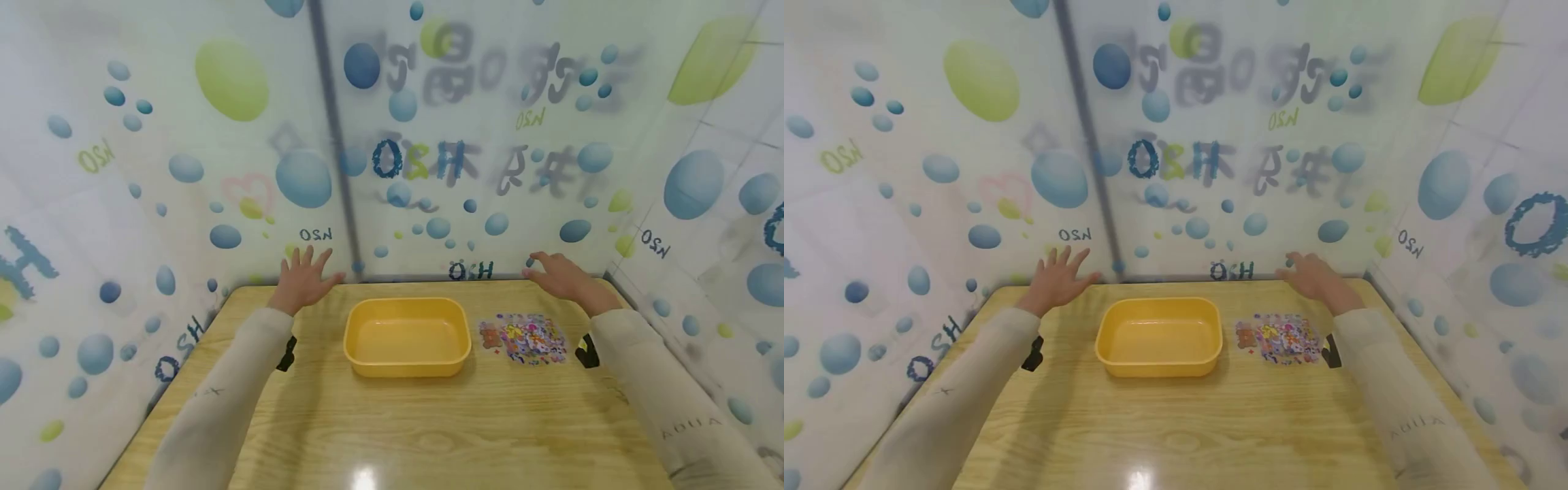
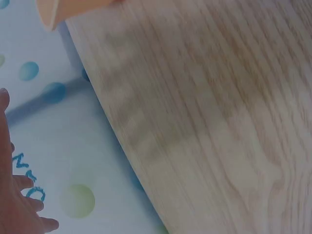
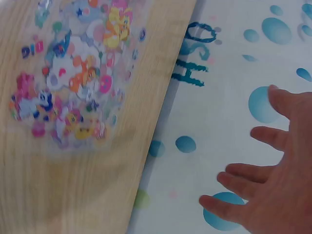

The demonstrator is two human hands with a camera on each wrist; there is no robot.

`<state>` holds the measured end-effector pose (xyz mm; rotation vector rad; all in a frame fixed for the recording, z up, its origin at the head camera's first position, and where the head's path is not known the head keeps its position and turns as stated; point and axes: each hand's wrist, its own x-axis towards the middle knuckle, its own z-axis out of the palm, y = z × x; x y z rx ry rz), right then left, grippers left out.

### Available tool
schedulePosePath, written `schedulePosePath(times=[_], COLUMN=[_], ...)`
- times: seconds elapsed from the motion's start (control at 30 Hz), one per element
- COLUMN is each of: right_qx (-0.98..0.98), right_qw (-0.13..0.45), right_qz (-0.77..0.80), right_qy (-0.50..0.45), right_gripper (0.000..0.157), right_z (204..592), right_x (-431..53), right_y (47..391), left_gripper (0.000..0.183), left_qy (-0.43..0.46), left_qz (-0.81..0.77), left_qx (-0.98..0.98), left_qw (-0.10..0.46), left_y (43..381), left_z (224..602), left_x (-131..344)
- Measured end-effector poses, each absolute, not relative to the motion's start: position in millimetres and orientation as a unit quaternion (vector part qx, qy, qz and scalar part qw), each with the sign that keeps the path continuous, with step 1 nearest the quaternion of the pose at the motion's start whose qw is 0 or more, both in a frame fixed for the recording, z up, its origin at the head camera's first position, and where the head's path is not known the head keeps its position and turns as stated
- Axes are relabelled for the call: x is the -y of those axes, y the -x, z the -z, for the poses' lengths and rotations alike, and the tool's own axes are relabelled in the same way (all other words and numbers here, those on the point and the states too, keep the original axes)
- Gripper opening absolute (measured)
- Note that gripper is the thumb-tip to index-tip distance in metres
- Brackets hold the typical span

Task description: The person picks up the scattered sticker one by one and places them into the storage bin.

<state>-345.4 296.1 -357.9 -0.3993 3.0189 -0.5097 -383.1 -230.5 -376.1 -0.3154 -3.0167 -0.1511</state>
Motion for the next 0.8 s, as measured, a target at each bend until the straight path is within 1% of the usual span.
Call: schedulePosePath(times=[0.13, 0.23, 0.4, 0.7, 0.8], right_qx=[-0.97, -0.968, -0.967, -0.969, -0.971], right_qw=[0.048, 0.048, 0.05, 0.057, 0.069], right_qz=[0.198, 0.202, 0.207, 0.21, 0.21], right_qy=[0.133, 0.142, 0.143, 0.114, 0.094], right_gripper=[0.076, 0.073, 0.067, 0.062, 0.062], right_z=[373.5, 387.6, 405.4, 422.6, 427.1], right_x=[-297.2, -298.5, -300.8, -309.2, -312.3], right_y=[333.6, 323.9, 307.7, 293.4, 292.3], left_gripper=[0.086, 0.087, 0.081, 0.079, 0.082], left_qy=[0.11, 0.118, 0.118, 0.082, 0.065], left_qz=[0.084, 0.144, 0.267, 0.432, 0.47], left_qx=[0.99, 0.982, 0.956, 0.893, 0.873], left_qw=[0.038, 0.026, -0.013, -0.093, -0.11], left_y=[376.3, 368.7, 354.4, 325.3, 316.3], left_z=[389.0, 401.9, 421.3, 441.1, 443.9], left_x=[224.8, 219.6, 209.7, 187.5, 184.2])
